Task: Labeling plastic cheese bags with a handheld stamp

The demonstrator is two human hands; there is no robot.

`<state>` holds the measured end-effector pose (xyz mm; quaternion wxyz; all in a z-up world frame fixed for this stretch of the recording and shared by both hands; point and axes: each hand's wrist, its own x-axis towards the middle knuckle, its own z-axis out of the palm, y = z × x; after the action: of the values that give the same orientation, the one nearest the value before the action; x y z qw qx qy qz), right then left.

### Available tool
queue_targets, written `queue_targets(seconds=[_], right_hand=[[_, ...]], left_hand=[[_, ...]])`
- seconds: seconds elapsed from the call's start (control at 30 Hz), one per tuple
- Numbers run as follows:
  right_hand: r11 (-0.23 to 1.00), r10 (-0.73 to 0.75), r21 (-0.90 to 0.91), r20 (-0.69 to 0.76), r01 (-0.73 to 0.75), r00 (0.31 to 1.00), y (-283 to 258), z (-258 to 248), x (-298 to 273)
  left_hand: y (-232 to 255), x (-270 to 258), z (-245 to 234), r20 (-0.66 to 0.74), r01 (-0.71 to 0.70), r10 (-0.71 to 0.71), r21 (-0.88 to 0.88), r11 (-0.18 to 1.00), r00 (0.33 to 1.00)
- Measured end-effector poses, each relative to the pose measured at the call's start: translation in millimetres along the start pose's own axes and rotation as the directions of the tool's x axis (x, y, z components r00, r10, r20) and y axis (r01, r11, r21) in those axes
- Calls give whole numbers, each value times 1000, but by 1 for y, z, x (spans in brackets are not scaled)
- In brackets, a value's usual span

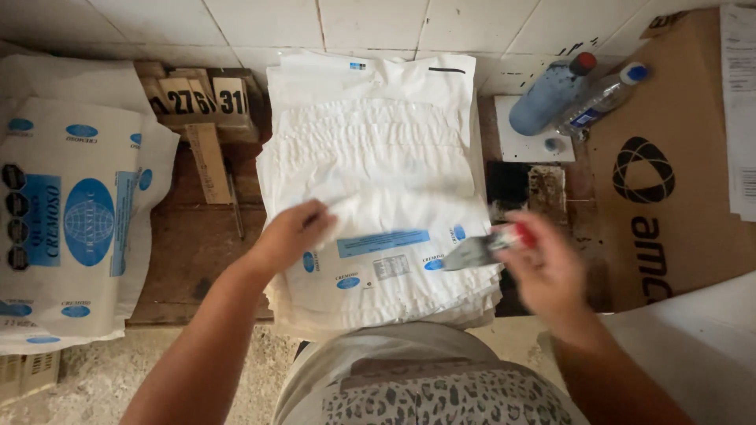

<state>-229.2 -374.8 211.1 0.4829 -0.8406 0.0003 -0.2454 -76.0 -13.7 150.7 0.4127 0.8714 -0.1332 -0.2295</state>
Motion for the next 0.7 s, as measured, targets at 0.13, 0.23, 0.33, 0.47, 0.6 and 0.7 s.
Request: queue_targets(seconds=[0.13,0.23,0.33,0.47,0.6,0.7], right_hand=[[965,-185,-173,73,196,980,49,57,-16],[909,-280,-251,222,332,934,65,81,-14],[914,-261,-259,208,311,943,54,80,3],[1000,19,-13,152,-17,988,46,60,27],[994,95,45,0,-95,995,32,20,30],[993,97,79,-70,-91,993,-19,10,30]], left_hand=[[17,12,3,-533,36,-116,-158,987,838],[36,-3,3,-753,-365,459,307,879,472],[57,-34,13,-138,-492,660,559,668,739],[40,-49,2,500,-475,158,609,635,852],[-30,-30,18,271,-537,464,392,747,843],[-7,-30,6,314,-365,258,354,861,914]])
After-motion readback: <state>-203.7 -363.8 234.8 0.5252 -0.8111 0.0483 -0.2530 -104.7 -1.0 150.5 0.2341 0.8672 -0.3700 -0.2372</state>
